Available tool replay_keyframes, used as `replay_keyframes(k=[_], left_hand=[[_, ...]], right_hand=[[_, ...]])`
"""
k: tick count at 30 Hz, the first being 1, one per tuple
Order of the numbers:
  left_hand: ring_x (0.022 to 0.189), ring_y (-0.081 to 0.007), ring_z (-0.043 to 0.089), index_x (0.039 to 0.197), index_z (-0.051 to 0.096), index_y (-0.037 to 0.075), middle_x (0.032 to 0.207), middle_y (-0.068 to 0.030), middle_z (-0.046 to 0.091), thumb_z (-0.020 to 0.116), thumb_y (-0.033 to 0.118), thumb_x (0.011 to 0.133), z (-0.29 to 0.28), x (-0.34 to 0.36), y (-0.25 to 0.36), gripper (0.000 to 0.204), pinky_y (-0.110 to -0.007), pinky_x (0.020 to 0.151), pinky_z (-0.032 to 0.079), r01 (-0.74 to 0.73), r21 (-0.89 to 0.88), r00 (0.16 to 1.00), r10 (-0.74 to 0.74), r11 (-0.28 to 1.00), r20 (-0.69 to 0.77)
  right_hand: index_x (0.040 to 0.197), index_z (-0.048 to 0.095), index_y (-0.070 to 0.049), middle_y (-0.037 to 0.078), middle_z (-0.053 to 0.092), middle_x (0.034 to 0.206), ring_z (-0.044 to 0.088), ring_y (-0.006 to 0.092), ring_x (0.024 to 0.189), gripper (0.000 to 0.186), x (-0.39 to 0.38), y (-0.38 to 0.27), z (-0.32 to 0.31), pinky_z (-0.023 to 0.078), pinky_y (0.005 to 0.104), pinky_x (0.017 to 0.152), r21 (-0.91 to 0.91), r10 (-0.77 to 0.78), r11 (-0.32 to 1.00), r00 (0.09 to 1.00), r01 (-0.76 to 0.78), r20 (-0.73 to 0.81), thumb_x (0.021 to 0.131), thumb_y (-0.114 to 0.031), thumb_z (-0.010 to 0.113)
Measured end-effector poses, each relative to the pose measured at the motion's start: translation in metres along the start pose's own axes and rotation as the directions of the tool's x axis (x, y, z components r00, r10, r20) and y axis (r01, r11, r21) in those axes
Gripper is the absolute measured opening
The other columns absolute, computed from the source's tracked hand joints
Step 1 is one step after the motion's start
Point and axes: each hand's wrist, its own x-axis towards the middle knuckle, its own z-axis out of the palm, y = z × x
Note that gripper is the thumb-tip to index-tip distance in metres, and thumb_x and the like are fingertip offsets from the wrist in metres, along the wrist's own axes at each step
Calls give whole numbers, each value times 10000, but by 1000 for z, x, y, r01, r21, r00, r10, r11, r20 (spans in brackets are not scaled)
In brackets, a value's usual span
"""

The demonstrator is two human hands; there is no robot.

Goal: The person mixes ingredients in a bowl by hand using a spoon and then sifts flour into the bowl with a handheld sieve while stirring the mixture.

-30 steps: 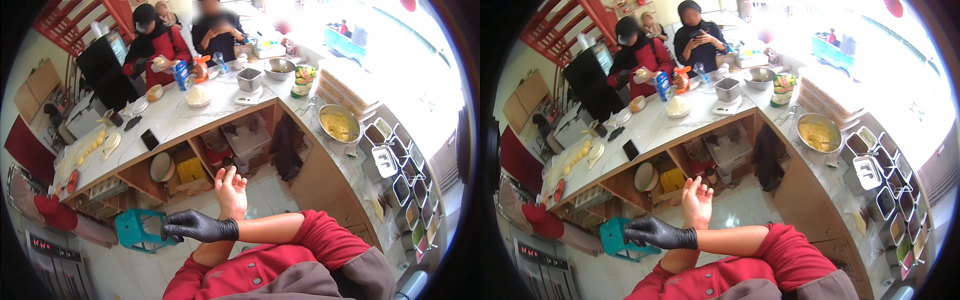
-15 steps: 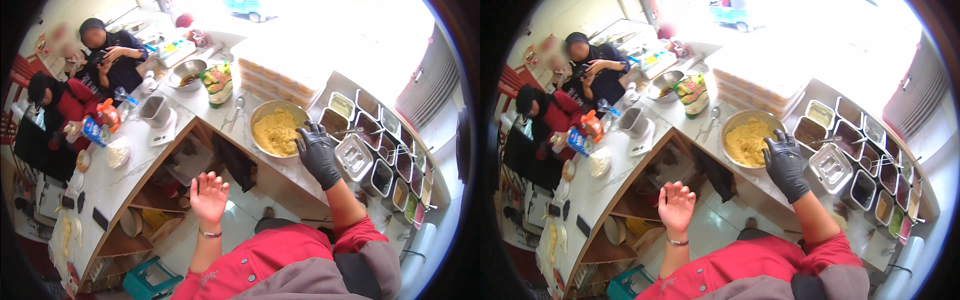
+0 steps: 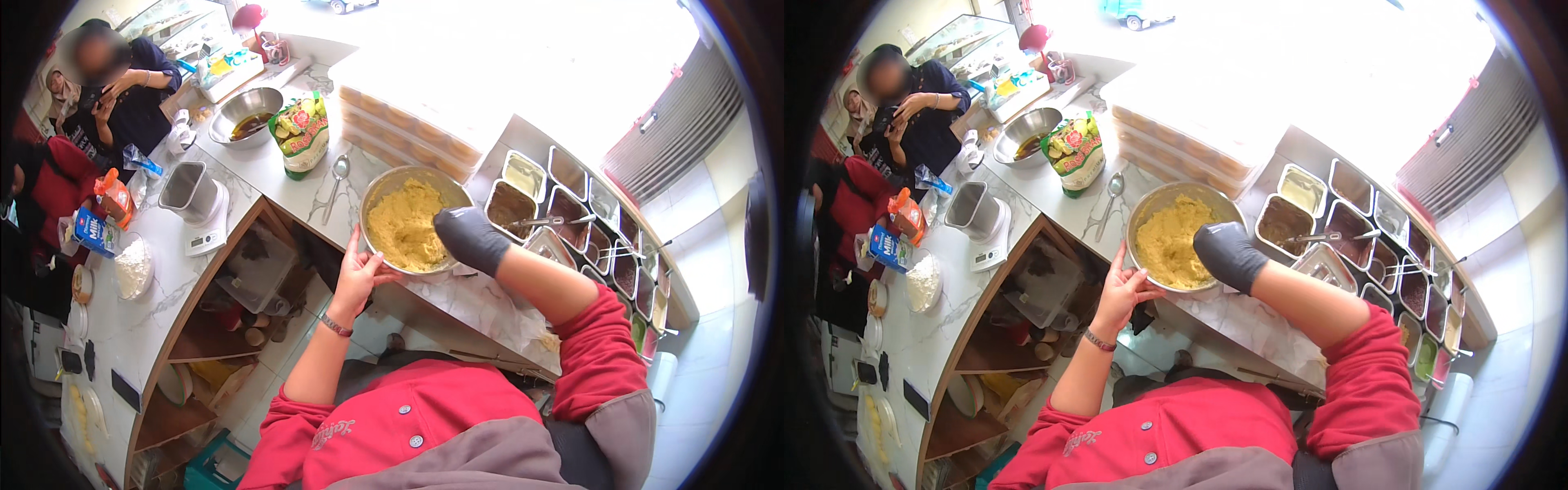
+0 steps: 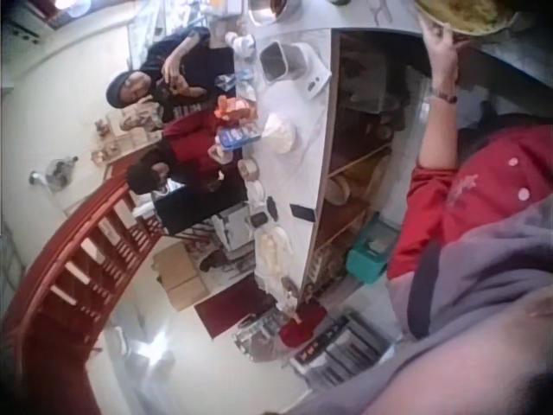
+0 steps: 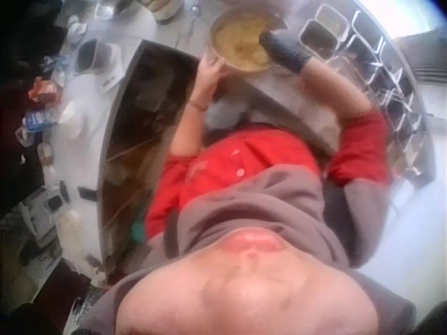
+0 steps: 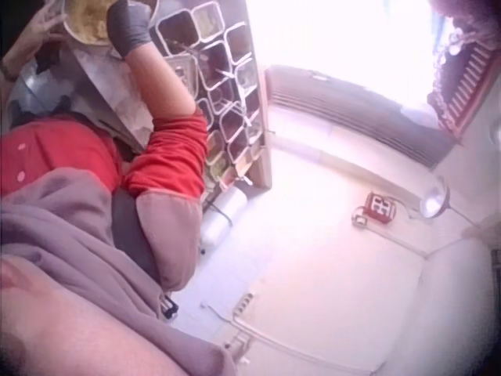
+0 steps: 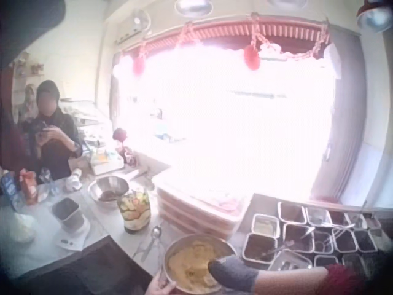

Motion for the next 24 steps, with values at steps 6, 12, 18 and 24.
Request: replay_keyframes(k=[6, 12, 18, 24], left_hand=[[777, -256, 616, 1375, -58, 161, 905, -150, 576, 421, 24, 863, -10, -2, 6, 714, -432, 719, 530, 66, -76, 995, -60, 995, 78], [786, -284, 620, 1378, -32, 163, 956, -168, 564, 396, 9, 851, -22, 10, 18, 696, -419, 697, 536, 140, -54, 982, -132, 989, 139], [799, -328, 619, 1374, -1, 172, 1025, -192, 539, 360, -15, 844, -6, 1, 15, 668, -434, 671, 545, 86, -56, 995, -82, 995, 61], [747, -290, 628, 1361, -78, 198, 1016, -195, 532, 301, -20, 874, 22, -9, -6, 654, -375, 640, 561, -45, -193, 994, 25, 980, -103]], right_hand=[[682, 596, -48, 73, 576, 676, 593, 201, 698, 63, 27, 26, -41, 468, 323, 563, -372, -294, 902, 942, 219, -160, 669, -70, 538], [760, 593, -109, 30, 557, 756, 559, 193, 778, 88, 79, 8, -39, 449, 310, 644, -165, -702, 712, 694, 682, -161, 723, -100, 514], [670, 605, -66, 106, 586, 666, 593, 223, 600, 68, 82, 68, 2, 468, 327, 511, -345, -289, 906, 954, 245, -81, 629, -81, 553], [688, 619, 5, 161, 605, 623, 613, 291, 586, 132, 7, 35, 2, 484, 371, 505, 72, -4, 997, 925, -26, 380, 666, -106, 554]])
